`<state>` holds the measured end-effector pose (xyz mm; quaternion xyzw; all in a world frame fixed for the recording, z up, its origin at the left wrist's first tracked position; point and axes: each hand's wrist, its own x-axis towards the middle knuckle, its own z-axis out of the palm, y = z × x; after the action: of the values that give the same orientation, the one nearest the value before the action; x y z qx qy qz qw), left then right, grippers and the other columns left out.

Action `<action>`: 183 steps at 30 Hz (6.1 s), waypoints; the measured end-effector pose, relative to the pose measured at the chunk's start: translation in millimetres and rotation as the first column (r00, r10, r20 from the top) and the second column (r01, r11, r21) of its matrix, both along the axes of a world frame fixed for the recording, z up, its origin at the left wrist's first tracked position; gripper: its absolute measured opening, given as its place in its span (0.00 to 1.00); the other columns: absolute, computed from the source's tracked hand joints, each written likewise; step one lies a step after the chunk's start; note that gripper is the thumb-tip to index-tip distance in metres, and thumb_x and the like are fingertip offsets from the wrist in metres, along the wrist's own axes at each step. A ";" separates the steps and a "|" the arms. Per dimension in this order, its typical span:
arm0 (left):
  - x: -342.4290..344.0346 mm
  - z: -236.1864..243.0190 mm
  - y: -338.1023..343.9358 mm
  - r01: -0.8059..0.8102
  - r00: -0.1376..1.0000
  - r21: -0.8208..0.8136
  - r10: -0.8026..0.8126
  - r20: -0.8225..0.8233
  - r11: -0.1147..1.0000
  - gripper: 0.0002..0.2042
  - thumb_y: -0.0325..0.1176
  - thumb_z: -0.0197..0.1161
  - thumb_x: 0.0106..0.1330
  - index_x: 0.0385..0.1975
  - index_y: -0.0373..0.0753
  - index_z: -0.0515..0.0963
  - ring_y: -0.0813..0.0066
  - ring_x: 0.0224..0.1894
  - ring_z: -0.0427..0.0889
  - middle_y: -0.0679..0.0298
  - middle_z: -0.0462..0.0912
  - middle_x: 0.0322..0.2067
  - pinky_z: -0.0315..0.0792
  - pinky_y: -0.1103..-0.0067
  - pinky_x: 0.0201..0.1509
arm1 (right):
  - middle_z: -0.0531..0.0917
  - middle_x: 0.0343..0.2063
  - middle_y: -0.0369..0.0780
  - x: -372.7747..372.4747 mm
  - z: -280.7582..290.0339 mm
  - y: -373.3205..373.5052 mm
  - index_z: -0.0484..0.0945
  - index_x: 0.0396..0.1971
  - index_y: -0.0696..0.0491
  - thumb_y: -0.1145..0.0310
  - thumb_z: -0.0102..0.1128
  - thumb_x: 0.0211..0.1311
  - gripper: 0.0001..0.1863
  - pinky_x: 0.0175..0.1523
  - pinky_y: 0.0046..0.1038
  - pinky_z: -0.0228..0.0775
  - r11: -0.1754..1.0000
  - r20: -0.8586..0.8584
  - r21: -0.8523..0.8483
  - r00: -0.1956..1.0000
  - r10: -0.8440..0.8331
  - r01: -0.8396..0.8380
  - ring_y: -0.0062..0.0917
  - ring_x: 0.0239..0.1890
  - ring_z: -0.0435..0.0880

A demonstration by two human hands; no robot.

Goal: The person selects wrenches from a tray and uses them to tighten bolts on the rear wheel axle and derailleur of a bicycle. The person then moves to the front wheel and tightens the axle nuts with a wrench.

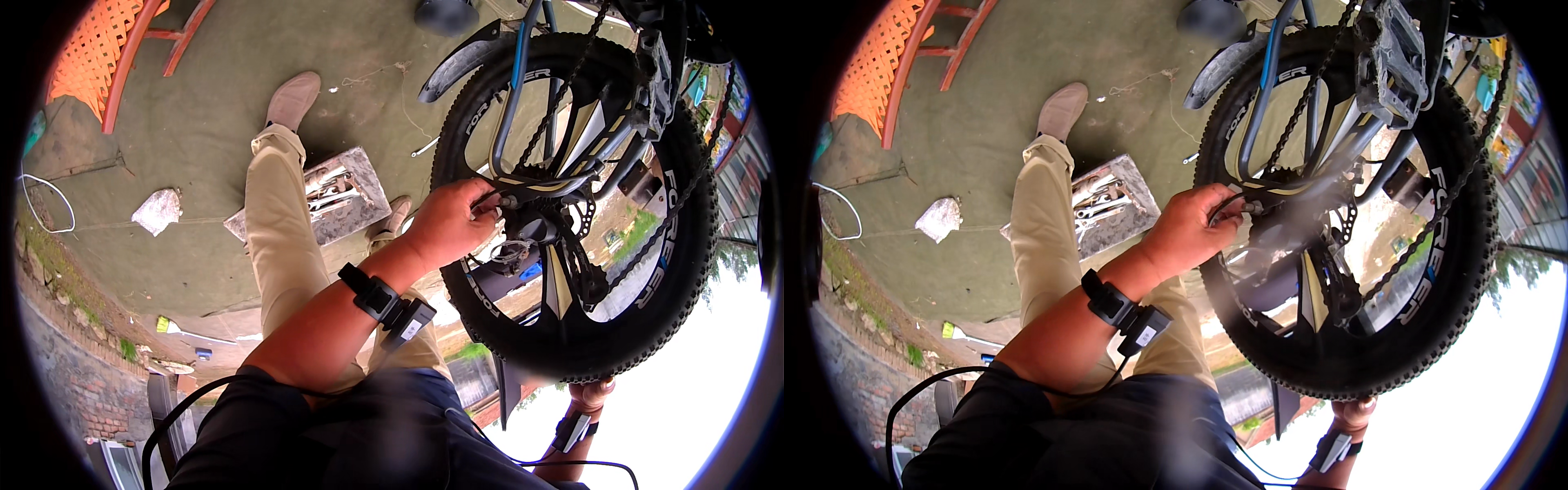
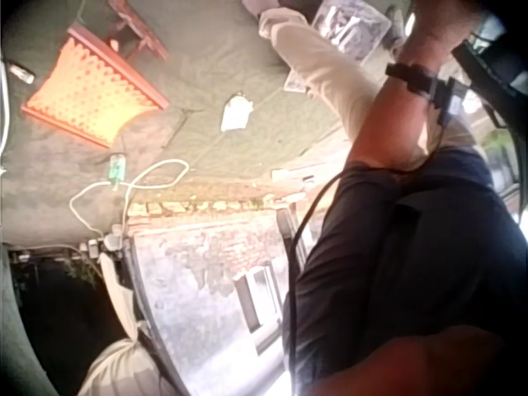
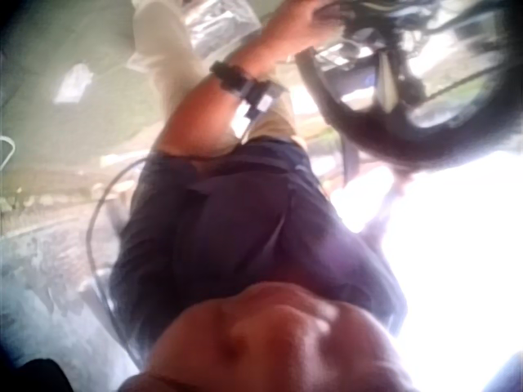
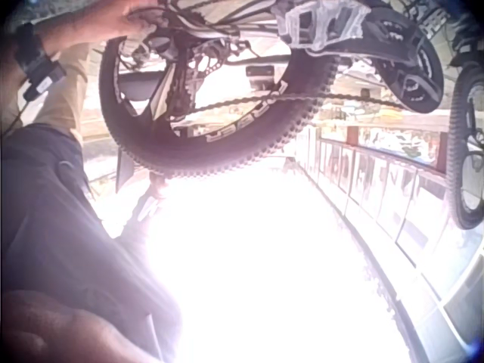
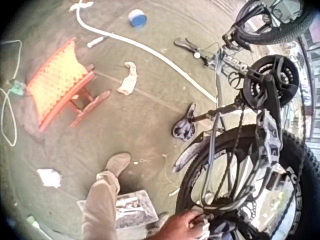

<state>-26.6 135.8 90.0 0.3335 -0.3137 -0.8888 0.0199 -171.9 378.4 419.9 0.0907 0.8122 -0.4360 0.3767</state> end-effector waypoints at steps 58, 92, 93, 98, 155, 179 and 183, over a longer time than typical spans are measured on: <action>-15.1 9.2 -16.0 0.172 0.975 0.075 -0.181 0.130 0.982 0.12 0.23 0.62 0.70 0.51 0.29 0.76 0.81 0.44 0.80 0.63 0.84 0.43 0.75 0.82 0.52 | 0.77 0.59 0.42 12.8 -21.3 -27.2 0.61 0.68 0.58 0.44 0.80 0.43 0.57 0.64 0.37 0.71 0.998 -0.018 -0.012 0.998 -0.066 0.066 0.35 0.60 0.78; -25.6 37.4 -35.3 0.095 0.963 0.225 -0.146 0.225 0.970 0.12 0.24 0.59 0.69 0.49 0.26 0.78 0.77 0.39 0.81 0.61 0.84 0.40 0.74 0.80 0.45 | 0.84 0.45 0.38 -20.1 -12.1 -93.0 0.76 0.51 0.65 0.46 0.85 0.37 0.47 0.55 0.25 0.70 0.998 0.033 -0.030 0.998 0.050 -0.049 0.22 0.47 0.82; -24.6 35.5 -34.8 0.099 0.963 0.220 -0.149 0.224 0.970 0.11 0.24 0.60 0.69 0.48 0.26 0.79 0.77 0.39 0.81 0.61 0.85 0.39 0.74 0.81 0.44 | 0.84 0.45 0.39 -19.6 -11.3 -94.2 0.76 0.51 0.65 0.46 0.85 0.37 0.47 0.55 0.25 0.70 0.999 0.026 -0.027 0.999 0.046 -0.046 0.22 0.47 0.82; -23.4 31.0 -33.3 0.096 0.969 0.237 -0.146 0.200 0.967 0.10 0.26 0.61 0.69 0.46 0.28 0.80 0.78 0.38 0.80 0.62 0.85 0.37 0.72 0.81 0.42 | 0.85 0.38 0.38 -20.8 -15.1 -109.0 0.78 0.46 0.64 0.52 0.84 0.39 0.39 0.50 0.22 0.71 0.995 -0.108 -0.093 0.994 0.025 -0.035 0.20 0.40 0.81; -22.3 32.2 -55.7 0.516 0.847 -0.399 -0.522 0.102 0.758 0.08 0.24 0.60 0.67 0.44 0.32 0.80 0.66 0.29 0.81 0.53 0.85 0.30 0.75 0.73 0.35 | 0.84 0.43 0.40 -37.0 -3.8 -121.0 0.76 0.48 0.66 0.42 0.83 0.39 0.46 0.53 0.25 0.70 0.994 -0.267 0.097 0.961 0.071 -0.046 0.24 0.44 0.82; -26.0 45.1 -67.0 0.587 0.809 -0.138 -0.574 0.125 0.797 0.09 0.33 0.59 0.73 0.44 0.33 0.79 0.80 0.22 0.75 0.65 0.80 0.24 0.71 0.80 0.26 | 0.86 0.41 0.40 -39.4 3.6 -125.8 0.78 0.46 0.66 0.47 0.86 0.36 0.44 0.52 0.24 0.71 0.993 -0.241 0.092 0.966 0.095 -0.075 0.24 0.43 0.83; -23.3 39.3 -63.2 0.579 0.815 -0.124 -0.567 0.119 0.806 0.10 0.33 0.60 0.74 0.44 0.33 0.79 0.80 0.22 0.75 0.64 0.80 0.25 0.72 0.80 0.26 | 0.86 0.38 0.39 -29.6 6.2 -131.8 0.80 0.41 0.65 0.50 0.86 0.36 0.39 0.50 0.24 0.72 0.994 -0.219 0.100 0.974 0.061 -0.040 0.22 0.40 0.83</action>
<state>-49.9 72.6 129.4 0.2543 -0.4681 -0.8129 -0.2354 -201.6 246.7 426.1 0.0386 0.8711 -0.3945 0.2900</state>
